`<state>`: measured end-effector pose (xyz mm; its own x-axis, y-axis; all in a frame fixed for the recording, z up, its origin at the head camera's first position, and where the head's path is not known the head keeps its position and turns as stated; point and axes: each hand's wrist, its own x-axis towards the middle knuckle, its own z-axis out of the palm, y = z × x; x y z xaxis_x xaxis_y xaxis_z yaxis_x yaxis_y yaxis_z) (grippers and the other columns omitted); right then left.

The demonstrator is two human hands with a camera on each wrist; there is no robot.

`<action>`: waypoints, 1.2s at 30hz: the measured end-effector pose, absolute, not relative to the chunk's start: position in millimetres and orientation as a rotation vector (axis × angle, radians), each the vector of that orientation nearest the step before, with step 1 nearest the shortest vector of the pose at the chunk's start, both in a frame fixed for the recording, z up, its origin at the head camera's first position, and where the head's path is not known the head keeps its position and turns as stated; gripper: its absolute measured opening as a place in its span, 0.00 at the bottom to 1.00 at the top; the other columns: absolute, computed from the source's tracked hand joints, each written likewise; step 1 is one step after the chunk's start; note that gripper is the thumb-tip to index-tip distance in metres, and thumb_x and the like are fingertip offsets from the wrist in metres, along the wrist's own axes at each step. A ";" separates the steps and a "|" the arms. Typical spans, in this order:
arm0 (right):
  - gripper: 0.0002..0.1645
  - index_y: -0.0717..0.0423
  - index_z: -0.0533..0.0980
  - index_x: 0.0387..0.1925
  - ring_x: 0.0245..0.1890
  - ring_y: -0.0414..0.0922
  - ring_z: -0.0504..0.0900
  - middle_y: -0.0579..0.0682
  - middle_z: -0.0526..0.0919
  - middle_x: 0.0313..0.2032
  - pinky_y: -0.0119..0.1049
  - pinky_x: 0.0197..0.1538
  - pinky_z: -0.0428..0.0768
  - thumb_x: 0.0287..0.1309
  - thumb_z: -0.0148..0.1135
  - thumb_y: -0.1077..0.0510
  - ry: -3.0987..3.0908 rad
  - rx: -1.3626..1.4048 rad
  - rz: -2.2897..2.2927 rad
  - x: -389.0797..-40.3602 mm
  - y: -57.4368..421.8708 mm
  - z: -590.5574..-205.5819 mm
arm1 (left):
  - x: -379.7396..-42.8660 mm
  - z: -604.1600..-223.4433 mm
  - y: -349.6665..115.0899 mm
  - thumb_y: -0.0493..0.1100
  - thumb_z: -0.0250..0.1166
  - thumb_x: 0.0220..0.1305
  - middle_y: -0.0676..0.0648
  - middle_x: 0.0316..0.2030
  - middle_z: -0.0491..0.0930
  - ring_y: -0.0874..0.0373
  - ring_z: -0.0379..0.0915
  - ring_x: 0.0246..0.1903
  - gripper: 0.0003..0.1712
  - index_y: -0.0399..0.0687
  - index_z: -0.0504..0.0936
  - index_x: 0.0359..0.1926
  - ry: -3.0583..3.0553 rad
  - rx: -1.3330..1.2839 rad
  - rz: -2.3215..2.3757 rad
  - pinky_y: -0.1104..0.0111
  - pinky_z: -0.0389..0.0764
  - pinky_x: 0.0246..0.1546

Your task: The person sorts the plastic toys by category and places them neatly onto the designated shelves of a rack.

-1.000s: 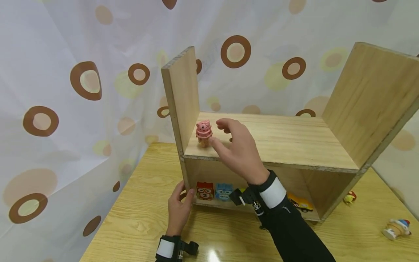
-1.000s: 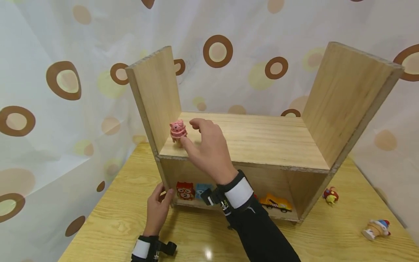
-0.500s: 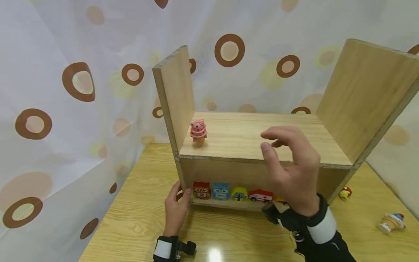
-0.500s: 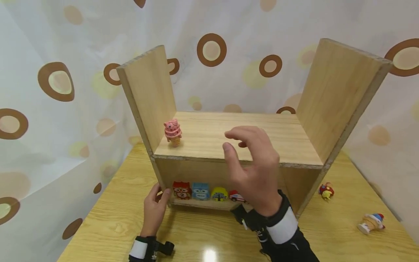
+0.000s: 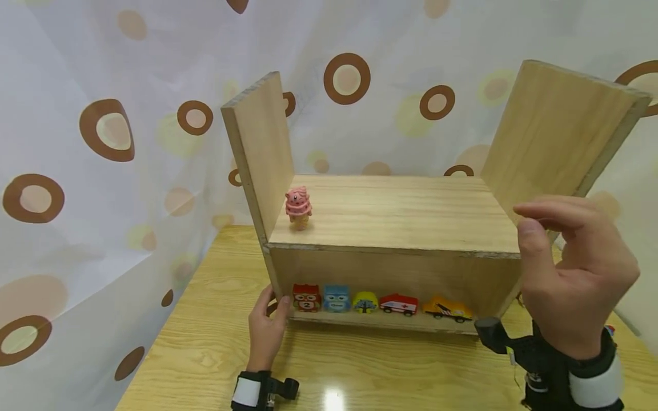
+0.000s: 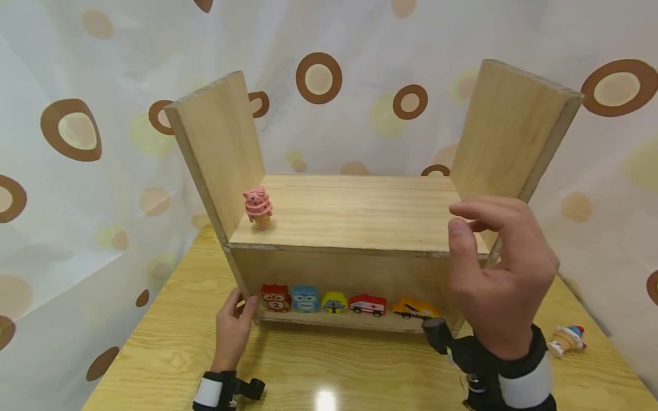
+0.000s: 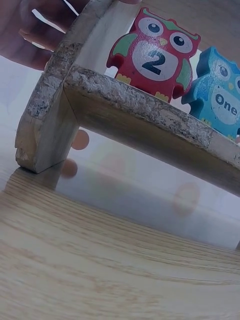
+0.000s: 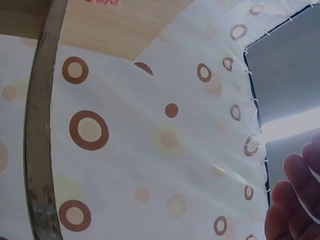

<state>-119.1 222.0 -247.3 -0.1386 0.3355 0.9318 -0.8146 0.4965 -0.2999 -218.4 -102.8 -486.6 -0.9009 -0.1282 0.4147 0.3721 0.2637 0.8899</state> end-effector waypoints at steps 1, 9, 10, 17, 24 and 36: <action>0.11 0.80 0.79 0.31 0.36 0.33 0.77 0.45 0.87 0.35 0.23 0.44 0.71 0.55 0.57 0.71 -1.379 0.452 1.041 -117.7 225.8 -247.7 | -218.3 -486.7 -103.4 0.42 0.61 0.71 0.47 0.59 0.81 0.64 0.73 0.56 0.22 0.51 0.76 0.64 -2.133 -0.219 -1.676 0.66 0.78 0.55; 0.16 0.83 0.75 0.40 0.45 0.27 0.76 0.30 0.80 0.43 0.22 0.54 0.71 0.62 0.54 0.66 -1.564 0.302 0.852 -100.5 268.4 -263.1 | -217.6 -485.6 -106.7 0.43 0.62 0.70 0.49 0.60 0.79 0.70 0.72 0.56 0.23 0.54 0.76 0.65 -2.157 -0.204 -1.698 0.66 0.78 0.56; 0.17 0.84 0.75 0.41 0.47 0.26 0.75 0.28 0.78 0.45 0.22 0.56 0.70 0.63 0.54 0.66 -1.601 0.277 0.817 -97.7 275.0 -266.0 | -217.4 -485.0 -106.9 0.43 0.62 0.70 0.49 0.60 0.79 0.71 0.72 0.56 0.23 0.54 0.76 0.64 -2.157 -0.203 -1.707 0.67 0.77 0.56; 0.21 0.80 0.78 0.45 0.51 0.19 0.71 0.17 0.73 0.47 0.19 0.60 0.65 0.70 0.54 0.59 -1.767 0.070 0.685 -83.4 316.6 -289.0 | -217.5 -481.8 -109.0 0.42 0.61 0.71 0.48 0.59 0.80 0.72 0.71 0.55 0.22 0.52 0.76 0.64 -2.149 -0.216 -1.696 0.72 0.77 0.55; 0.17 0.60 0.81 0.53 0.48 0.13 0.64 0.17 0.73 0.46 0.16 0.55 0.61 0.72 0.51 0.57 -1.877 -0.193 0.695 -87.1 343.5 -314.5 | -218.2 -484.1 -108.6 0.42 0.61 0.71 0.46 0.59 0.80 0.72 0.72 0.55 0.22 0.50 0.76 0.64 -2.162 -0.198 -1.666 0.70 0.78 0.55; 0.27 0.72 0.70 0.62 0.46 0.69 0.71 0.75 0.72 0.55 0.51 0.44 0.73 0.75 0.44 0.54 -2.380 -0.480 0.611 -87.8 396.4 -366.3 | -218.4 -487.2 -104.0 0.42 0.60 0.71 0.45 0.59 0.80 0.74 0.70 0.54 0.22 0.49 0.76 0.64 -2.169 -0.201 -1.674 0.78 0.74 0.53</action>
<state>-87.8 396.4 -366.3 -0.7371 0.4739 0.4817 0.1836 0.8265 -0.5322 -218.4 -104.0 -487.2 -0.9129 -0.1229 0.3892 0.3454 0.2752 0.8972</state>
